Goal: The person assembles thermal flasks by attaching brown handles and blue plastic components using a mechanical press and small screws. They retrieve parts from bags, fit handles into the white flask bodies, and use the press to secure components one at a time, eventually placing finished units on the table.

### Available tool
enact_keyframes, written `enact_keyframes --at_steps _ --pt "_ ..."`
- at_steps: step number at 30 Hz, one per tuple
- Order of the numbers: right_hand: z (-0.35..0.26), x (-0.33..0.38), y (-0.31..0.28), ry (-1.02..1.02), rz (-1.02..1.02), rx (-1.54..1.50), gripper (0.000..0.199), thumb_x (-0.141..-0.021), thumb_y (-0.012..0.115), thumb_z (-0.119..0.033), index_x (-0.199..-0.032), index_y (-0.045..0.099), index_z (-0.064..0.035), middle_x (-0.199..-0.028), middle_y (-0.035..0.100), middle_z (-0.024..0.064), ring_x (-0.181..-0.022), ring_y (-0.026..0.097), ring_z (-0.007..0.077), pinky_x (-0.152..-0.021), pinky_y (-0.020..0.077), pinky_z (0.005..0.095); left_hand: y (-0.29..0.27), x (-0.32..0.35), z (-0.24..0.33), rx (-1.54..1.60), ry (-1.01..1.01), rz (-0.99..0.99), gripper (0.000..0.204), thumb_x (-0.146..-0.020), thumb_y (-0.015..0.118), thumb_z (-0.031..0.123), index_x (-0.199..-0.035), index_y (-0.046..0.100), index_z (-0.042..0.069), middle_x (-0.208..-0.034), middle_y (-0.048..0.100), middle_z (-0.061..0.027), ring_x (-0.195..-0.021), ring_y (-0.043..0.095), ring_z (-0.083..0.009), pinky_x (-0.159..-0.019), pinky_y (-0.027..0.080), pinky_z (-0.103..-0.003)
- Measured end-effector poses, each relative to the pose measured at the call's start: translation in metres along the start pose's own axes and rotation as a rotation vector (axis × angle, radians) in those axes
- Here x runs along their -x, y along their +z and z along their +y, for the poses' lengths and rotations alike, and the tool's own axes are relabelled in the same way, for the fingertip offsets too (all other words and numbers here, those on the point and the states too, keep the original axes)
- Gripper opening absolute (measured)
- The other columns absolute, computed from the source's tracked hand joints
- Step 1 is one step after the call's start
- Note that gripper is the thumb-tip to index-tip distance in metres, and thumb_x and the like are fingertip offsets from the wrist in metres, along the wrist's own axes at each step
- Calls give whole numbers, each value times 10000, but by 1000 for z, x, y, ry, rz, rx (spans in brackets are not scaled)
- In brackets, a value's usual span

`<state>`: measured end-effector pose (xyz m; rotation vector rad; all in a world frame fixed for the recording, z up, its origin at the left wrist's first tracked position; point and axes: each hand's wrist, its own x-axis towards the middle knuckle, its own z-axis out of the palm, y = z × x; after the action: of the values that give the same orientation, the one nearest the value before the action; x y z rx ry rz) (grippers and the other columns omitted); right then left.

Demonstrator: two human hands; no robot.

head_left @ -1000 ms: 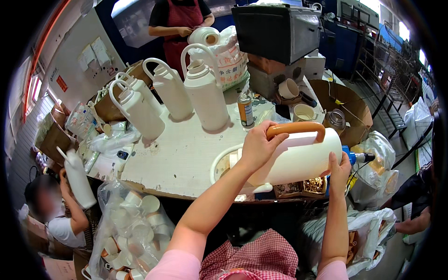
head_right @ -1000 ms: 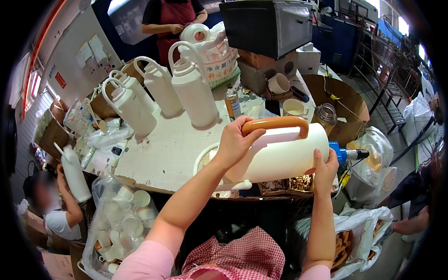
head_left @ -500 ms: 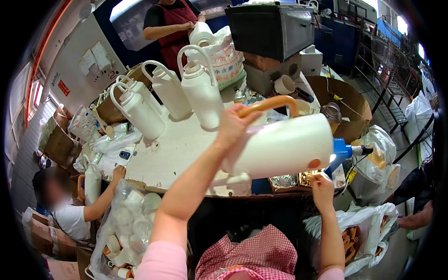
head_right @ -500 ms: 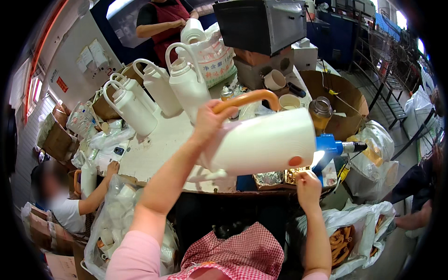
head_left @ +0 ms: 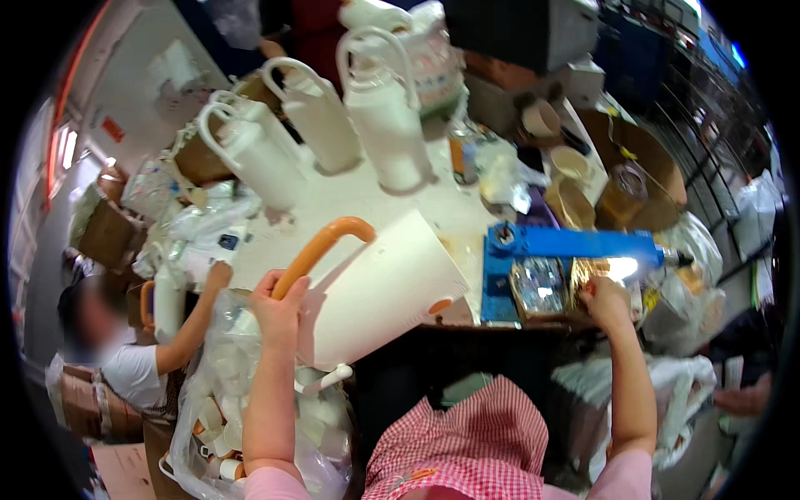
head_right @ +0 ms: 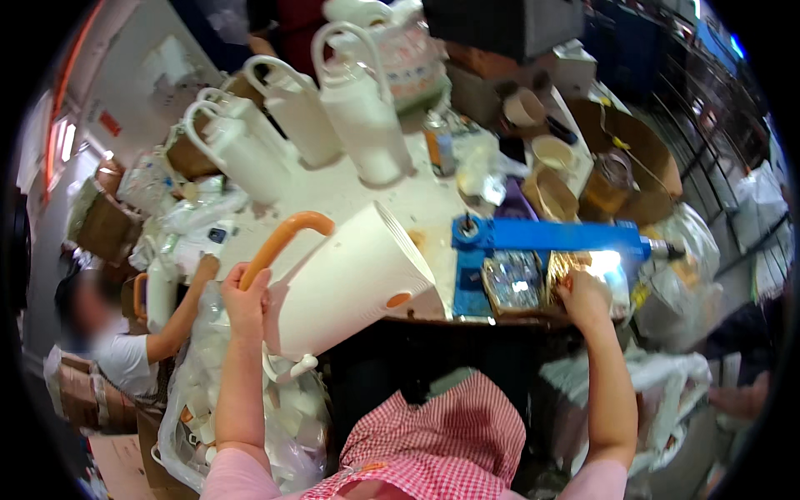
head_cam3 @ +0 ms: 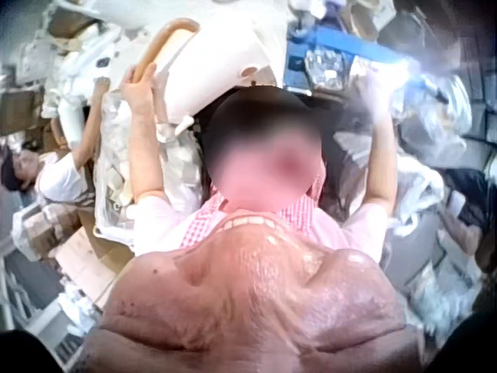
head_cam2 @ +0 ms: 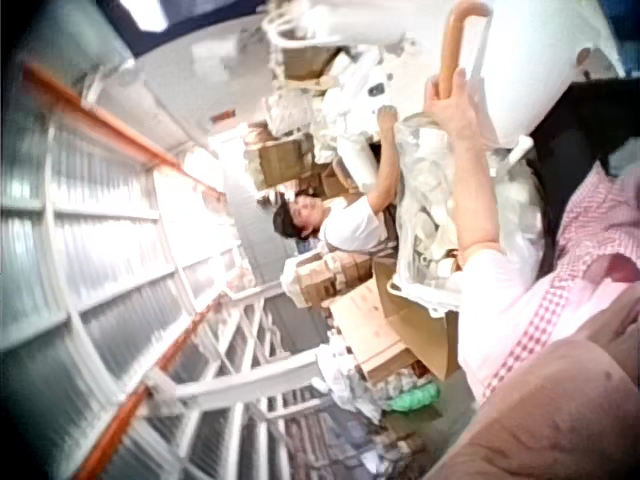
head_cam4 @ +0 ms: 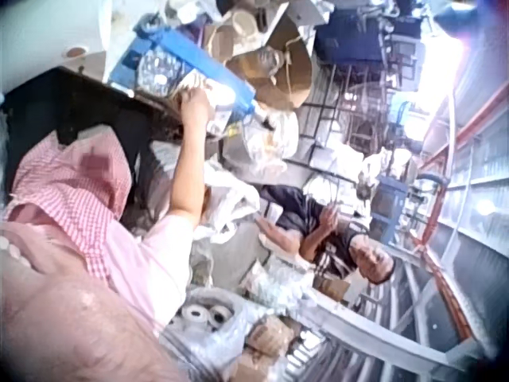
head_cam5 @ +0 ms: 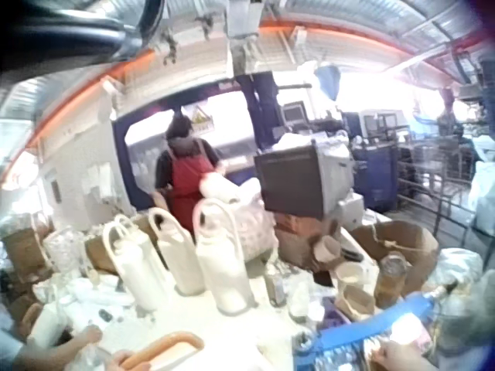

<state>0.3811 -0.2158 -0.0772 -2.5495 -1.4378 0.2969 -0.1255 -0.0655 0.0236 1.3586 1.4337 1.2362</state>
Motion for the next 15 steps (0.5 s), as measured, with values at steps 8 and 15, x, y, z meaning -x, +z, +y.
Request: enact_keyframes --at_steps 8,15 --pt "-18 -10 7 -70 130 67 201 -874 663 -291 -981 722 -131 -930 733 132 -914 701 350 -801 540 471 -10 9 -52 111 17 29 141 -912 748 95 -898 608 89 -622 500 70 -491 430 -17 -424 307 -192" --pt "-18 -10 7 1 51 20 203 -859 719 -271 -992 701 -119 -979 720 111 -922 694 341 -813 526 460 -1 13 -44 76 90 17 141 -945 721 142 -906 605 72 -608 463 68 -493 388 -21 -454 270 -191"
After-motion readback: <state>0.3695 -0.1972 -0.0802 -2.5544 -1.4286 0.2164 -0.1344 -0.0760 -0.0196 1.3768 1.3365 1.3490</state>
